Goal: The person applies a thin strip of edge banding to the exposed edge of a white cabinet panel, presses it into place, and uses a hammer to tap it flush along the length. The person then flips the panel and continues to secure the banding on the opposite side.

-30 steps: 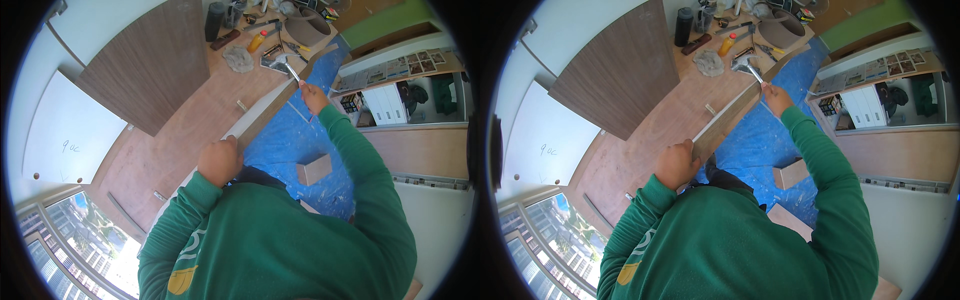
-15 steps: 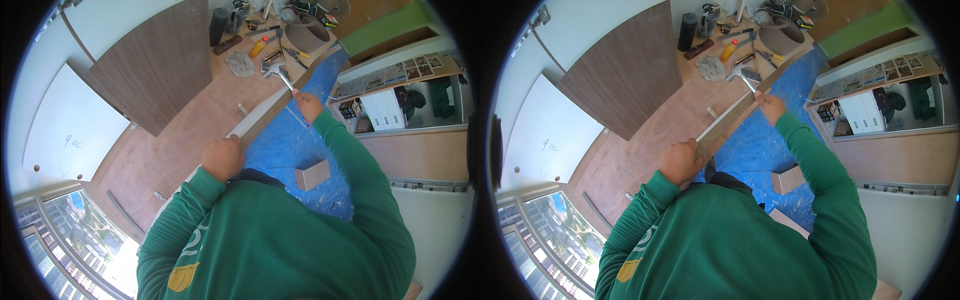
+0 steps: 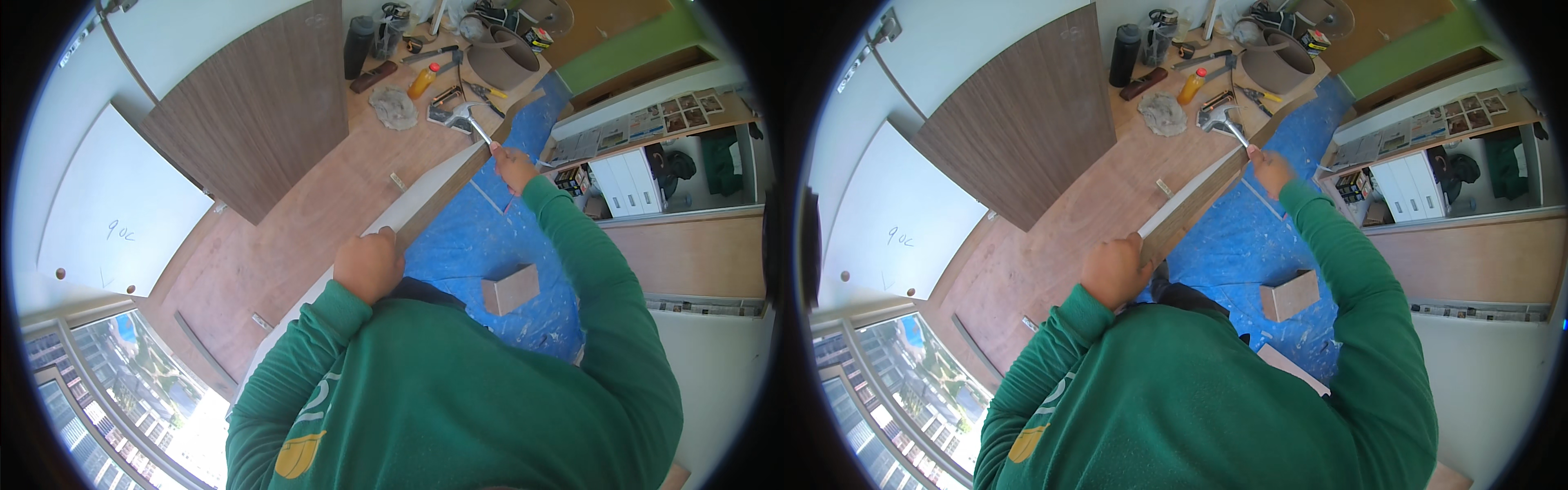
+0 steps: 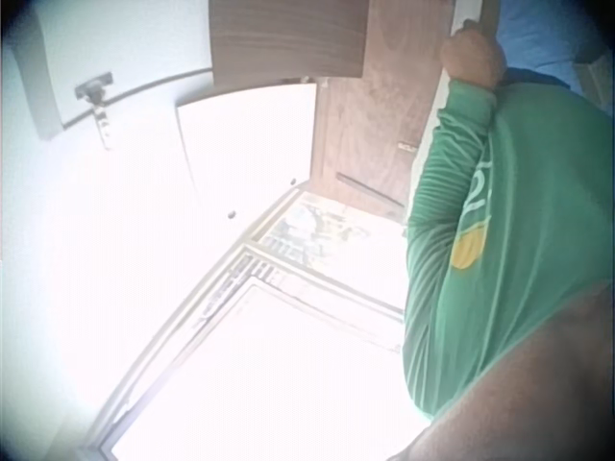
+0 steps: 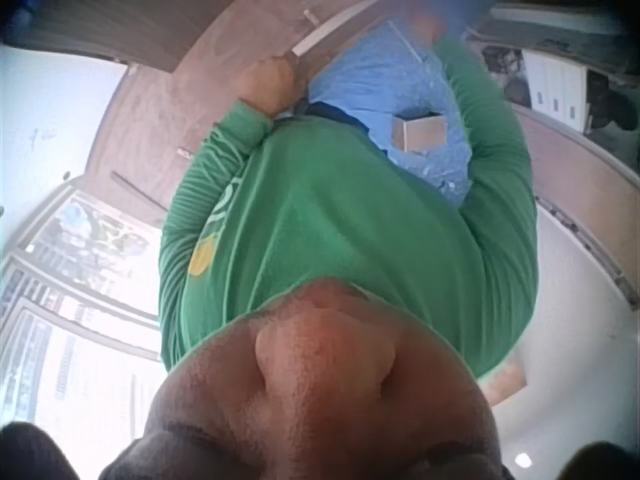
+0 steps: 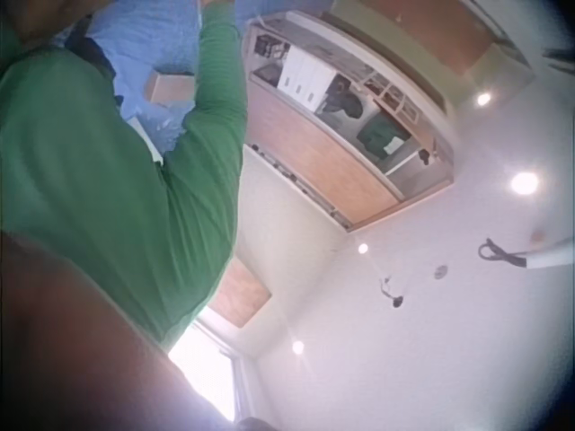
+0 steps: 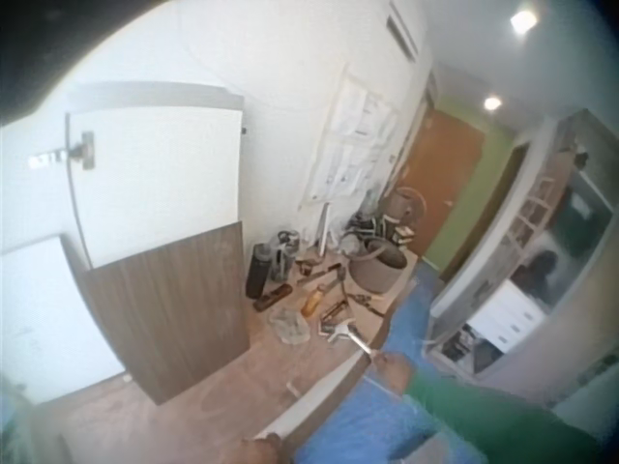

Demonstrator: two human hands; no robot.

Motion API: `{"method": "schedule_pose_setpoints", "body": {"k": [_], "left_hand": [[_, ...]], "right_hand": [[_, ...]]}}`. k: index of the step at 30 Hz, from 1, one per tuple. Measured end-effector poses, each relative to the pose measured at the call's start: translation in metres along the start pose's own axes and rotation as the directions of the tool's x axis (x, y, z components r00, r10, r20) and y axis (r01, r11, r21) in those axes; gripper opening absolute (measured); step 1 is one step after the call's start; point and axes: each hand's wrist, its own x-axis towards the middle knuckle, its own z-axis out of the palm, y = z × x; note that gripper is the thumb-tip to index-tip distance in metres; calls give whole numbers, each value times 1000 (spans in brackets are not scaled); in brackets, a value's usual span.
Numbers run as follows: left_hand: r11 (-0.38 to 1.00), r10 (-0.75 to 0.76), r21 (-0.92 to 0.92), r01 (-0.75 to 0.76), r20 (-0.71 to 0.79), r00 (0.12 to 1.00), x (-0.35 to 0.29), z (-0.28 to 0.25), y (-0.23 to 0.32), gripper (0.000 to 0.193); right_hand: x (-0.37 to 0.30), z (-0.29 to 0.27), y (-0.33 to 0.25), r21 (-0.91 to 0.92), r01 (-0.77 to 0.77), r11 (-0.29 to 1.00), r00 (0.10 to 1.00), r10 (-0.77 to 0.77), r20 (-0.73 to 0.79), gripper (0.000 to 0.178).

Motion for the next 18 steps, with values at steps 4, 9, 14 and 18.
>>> {"method": "schedule_pose_setpoints", "body": {"k": [4, 9, 14, 18], "left_hand": [[999, 41, 19, -40, -50, 998, 1, 6, -3, 26], [1000, 22, 18, -22, -37, 999, 1, 6, -1, 27], [1000, -1, -23, 1, 2, 1000, -2, 8, 0, 34], [1000, 3, -27, -4, -3, 1000, -3, 5, 3, 34]], "right_hand": [[5, 0, 5, 47, -2, 999, 1000, 1, 21, 72], [-58, 61, 7, 118, 147, 982, 966, -168, 196, 74], [-46, 56, 28, 10, 273, 962, 962, -273, 18, 70], [-45, 16, -1, 71, -62, 996, 997, 58, 51, 66]]}}
